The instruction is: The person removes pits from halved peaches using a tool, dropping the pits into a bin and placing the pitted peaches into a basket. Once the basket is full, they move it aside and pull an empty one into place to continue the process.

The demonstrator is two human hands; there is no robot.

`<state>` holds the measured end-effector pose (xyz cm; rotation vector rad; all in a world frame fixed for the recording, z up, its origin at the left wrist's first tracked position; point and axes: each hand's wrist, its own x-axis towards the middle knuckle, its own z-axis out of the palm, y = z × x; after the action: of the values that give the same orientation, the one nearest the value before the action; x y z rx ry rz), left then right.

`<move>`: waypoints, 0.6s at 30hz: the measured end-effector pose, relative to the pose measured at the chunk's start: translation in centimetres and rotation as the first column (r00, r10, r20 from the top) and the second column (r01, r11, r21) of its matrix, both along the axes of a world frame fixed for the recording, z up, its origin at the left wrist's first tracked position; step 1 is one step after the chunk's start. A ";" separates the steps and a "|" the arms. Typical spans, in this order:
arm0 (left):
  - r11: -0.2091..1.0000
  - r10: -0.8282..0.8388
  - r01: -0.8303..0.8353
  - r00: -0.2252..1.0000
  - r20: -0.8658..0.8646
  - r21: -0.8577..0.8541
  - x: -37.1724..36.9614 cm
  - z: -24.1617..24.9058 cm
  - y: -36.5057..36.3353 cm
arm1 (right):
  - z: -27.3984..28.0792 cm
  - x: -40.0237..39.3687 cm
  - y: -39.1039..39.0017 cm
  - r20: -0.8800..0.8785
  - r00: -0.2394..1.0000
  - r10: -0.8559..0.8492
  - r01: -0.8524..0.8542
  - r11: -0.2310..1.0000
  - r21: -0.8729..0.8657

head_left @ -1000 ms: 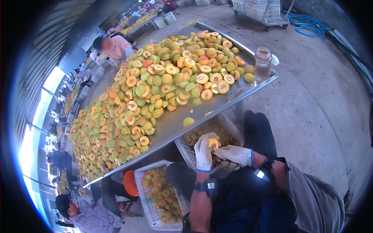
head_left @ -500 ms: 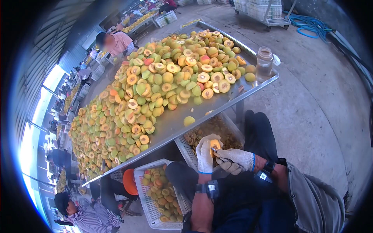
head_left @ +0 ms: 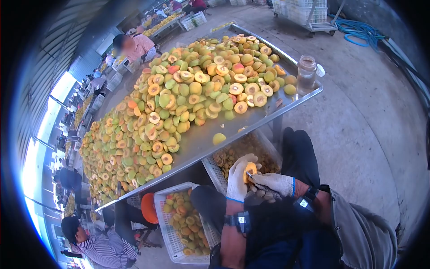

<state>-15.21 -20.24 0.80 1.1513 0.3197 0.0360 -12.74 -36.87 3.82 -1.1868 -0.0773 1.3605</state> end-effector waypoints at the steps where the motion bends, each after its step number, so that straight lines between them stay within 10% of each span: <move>1: 0.999 0.040 -0.043 0.994 -0.100 -0.031 0.3 -0.1 -0.2 | 0.1 0.1 0.0 0.164 0.986 0.027 -0.010 0.995 -0.103; 15: 0.918 0.196 -0.138 0.973 -0.124 0.371 0.5 -0.9 -0.8 | -4.8 -0.1 0.6 0.701 0.713 0.002 0.147 0.977 -0.152; 17: 0.932 0.155 -0.104 0.980 -0.122 0.348 0.2 -0.8 -0.1 | -3.0 0.3 -0.1 0.092 0.995 0.044 -0.033 0.992 -0.124; 18: 0.958 0.086 -0.066 0.994 -0.061 0.280 0.0 -0.7 0.3 | -2.2 0.2 -0.2 0.090 0.995 0.048 -0.037 0.991 -0.125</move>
<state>-15.25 -19.92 0.09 1.4205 0.4336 0.1098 -12.55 -37.02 1.65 -1.3596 -0.0862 1.3626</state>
